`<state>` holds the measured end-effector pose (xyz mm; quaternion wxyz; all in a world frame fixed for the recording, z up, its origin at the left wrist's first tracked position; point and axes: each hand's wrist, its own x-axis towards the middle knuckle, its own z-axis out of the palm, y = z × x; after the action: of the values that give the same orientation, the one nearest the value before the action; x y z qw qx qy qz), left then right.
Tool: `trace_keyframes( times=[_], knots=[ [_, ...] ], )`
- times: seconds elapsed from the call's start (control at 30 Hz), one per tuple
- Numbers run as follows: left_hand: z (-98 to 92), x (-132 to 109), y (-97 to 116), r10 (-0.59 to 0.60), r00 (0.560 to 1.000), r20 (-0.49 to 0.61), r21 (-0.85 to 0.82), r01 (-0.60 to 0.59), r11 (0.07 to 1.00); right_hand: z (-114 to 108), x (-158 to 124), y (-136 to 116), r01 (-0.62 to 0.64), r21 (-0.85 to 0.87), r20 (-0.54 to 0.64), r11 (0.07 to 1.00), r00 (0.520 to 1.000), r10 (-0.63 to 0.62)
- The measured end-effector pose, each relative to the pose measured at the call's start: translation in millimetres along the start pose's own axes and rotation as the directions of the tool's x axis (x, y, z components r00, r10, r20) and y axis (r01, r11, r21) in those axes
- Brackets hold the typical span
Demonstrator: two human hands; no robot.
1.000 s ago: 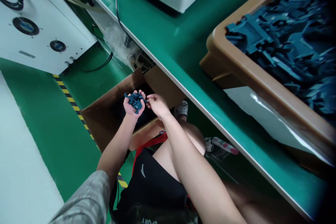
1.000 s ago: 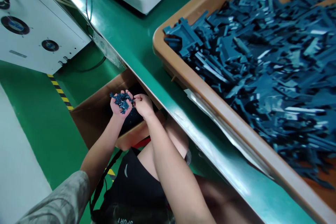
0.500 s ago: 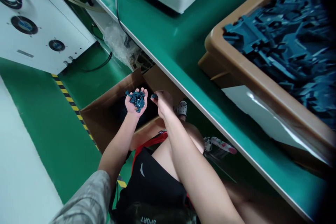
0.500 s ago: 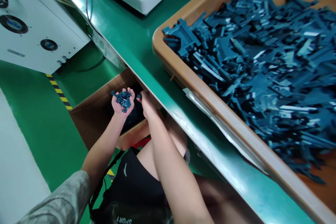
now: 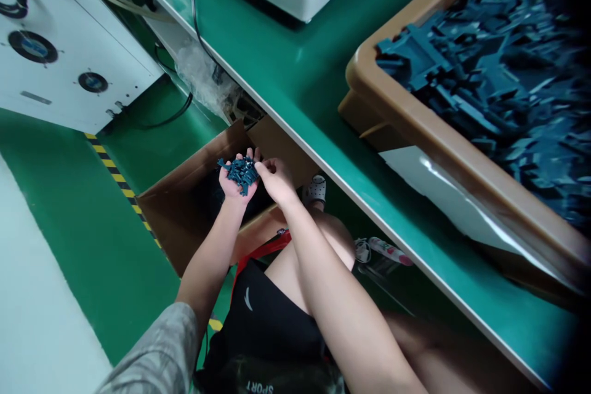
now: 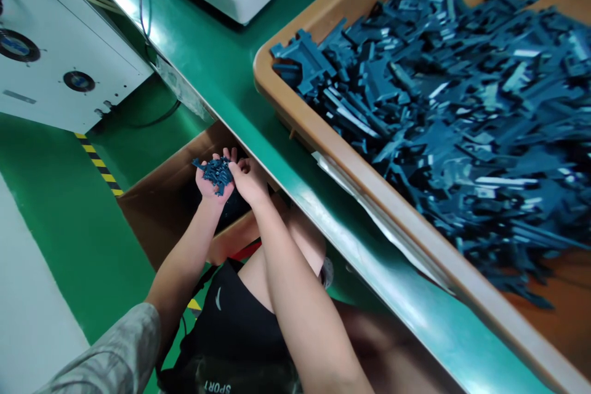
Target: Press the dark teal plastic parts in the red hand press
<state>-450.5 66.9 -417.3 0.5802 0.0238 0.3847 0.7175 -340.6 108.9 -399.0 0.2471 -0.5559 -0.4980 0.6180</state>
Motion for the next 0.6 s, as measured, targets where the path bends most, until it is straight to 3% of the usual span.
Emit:
trace_keyframes(
  times=[0.2, 0.43, 0.6],
  knots=[
    [0.6, 3.0, -6.7, 0.0, 0.993, -0.121, 0.154, 0.019, 0.988, -2.8, -2.9, 3.3, 0.061, -0.11, 0.088, 0.992, 0.995, -0.051],
    [-6.5, 2.8, -6.9, 0.024, 1.0, -0.005, -0.023, -0.025, 0.999, -6.3, -0.8, 0.3, 0.001, -0.139, 0.041, 0.99, 0.999, 0.005],
    [-8.3, 3.4, -5.7, -0.018, 0.997, -0.075, -0.016, 0.017, 1.0, -4.9, 0.2, 5.6, 0.053, -0.192, 0.044, 0.98, 0.998, -0.045]
  ],
)
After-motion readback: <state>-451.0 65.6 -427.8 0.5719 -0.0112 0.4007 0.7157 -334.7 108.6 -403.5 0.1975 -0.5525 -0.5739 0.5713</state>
